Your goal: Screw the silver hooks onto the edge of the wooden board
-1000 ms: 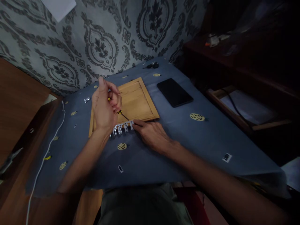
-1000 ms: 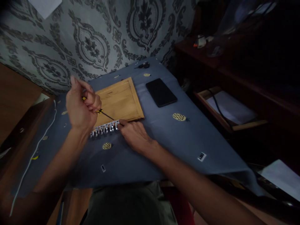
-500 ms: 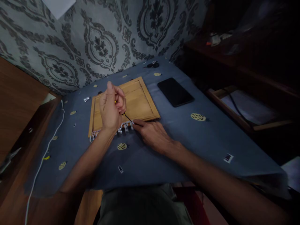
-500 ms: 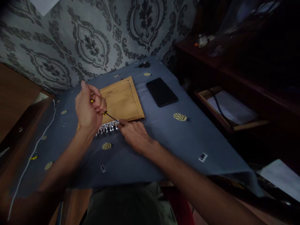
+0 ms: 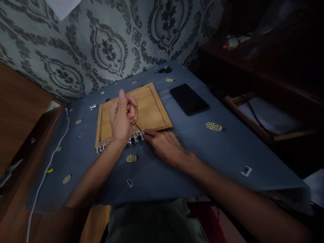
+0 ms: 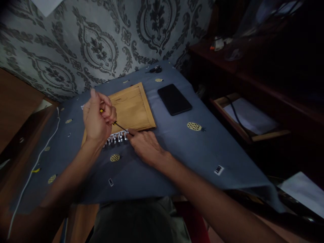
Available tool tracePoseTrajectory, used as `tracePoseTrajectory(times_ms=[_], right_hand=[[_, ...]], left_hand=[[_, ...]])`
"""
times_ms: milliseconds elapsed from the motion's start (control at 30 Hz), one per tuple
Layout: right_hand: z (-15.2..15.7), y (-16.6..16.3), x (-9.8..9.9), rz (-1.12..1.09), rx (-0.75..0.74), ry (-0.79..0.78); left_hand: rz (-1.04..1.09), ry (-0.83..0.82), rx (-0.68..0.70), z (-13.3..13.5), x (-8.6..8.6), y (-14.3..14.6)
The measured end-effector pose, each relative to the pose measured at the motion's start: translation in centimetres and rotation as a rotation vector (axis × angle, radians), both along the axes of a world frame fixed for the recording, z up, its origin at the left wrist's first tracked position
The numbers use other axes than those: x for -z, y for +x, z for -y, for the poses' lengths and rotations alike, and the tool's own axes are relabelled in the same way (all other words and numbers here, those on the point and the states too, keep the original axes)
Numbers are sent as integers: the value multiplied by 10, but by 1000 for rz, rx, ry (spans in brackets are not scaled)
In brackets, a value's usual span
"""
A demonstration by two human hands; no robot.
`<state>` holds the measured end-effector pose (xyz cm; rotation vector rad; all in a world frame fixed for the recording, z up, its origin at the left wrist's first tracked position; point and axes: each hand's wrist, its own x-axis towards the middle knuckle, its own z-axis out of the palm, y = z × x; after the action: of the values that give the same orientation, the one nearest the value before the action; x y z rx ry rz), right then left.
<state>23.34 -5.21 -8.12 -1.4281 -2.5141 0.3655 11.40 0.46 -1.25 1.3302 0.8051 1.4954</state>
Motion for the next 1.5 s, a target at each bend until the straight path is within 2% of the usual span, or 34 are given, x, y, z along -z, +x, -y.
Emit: tracePoseTrajectory(times_ms=[300, 700, 900, 1133, 1233, 1333, 1500], right_hand=[[0, 0, 0, -5, -3, 19], [0, -1, 3, -1, -3, 44], [-1, 0, 6, 4, 10, 55], [1, 0, 2, 23, 6, 50], [1, 1, 3, 30, 9, 56], [1, 1, 5, 20, 2, 74], [1, 1, 8, -7, 6, 104]], left_hand=[[-12, 82, 70, -1, 5, 0], [-79, 25, 152, -10, 1, -2], [-84, 59, 279, -13, 4, -4], [-6, 194, 152, 4, -16, -19], [-254, 272, 90, 15, -24, -38], [-784, 355, 5, 26, -24, -59], [-1439, 428, 44, 36, -12, -80]])
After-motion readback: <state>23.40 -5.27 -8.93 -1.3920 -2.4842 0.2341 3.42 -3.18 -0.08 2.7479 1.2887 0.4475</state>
